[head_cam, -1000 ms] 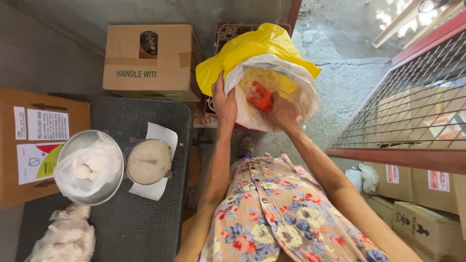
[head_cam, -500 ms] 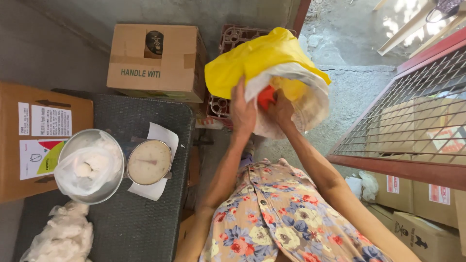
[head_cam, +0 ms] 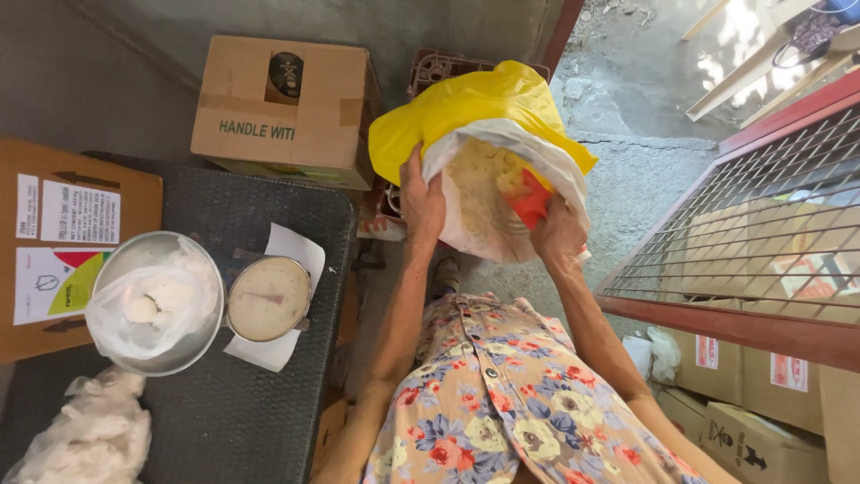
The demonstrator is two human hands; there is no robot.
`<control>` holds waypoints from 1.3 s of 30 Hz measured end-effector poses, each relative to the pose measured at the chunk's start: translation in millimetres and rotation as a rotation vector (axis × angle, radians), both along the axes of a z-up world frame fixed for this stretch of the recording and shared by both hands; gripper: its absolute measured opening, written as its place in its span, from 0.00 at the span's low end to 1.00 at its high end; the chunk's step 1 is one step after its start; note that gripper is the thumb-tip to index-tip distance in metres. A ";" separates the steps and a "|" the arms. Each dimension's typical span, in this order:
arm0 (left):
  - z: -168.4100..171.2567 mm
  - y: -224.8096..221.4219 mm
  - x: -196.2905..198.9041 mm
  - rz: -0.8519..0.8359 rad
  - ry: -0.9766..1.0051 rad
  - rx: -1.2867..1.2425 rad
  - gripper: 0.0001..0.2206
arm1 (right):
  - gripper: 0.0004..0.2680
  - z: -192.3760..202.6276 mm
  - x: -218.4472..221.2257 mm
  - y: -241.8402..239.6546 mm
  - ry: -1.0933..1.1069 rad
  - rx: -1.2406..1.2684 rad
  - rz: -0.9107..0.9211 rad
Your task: Weighing portions of white and yellow powders and sealing them into small plastic bags.
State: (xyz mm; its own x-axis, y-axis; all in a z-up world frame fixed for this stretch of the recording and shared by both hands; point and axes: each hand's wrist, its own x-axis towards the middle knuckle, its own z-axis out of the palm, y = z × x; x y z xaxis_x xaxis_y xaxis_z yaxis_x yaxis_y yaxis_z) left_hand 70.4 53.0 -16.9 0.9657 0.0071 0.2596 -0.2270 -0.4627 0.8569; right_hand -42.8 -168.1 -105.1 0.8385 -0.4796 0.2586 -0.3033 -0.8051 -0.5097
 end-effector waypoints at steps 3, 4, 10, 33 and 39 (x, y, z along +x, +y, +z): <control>10.2 -11.8 -14.8 -0.080 0.009 -0.018 0.27 | 0.10 -26.7 9.8 -6.8 0.136 0.083 -0.058; 15.0 -14.6 -18.6 -0.078 0.011 -0.019 0.27 | 0.10 -21.0 13.8 -6.8 0.138 0.082 -0.056; 22.3 -17.5 -19.3 -0.167 0.027 -0.042 0.25 | 0.06 -9.8 25.1 -12.7 0.256 -0.035 -0.021; -5.2 -10.3 18.1 -0.082 0.037 -0.087 0.25 | 0.10 -74.3 121.9 8.8 0.163 0.222 -0.107; -4.3 -4.5 39.5 -0.029 0.108 -0.098 0.24 | 0.09 -42.9 62.5 22.9 0.104 0.196 0.018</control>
State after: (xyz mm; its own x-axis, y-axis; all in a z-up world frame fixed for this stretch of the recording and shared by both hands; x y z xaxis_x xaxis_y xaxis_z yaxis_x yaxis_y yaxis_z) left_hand 109.9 48.6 -21.1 0.9882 -0.0007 0.1533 -0.1426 -0.3707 0.9178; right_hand 19.6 -145.2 -148.0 0.8647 -0.4969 0.0737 -0.3489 -0.6995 -0.6236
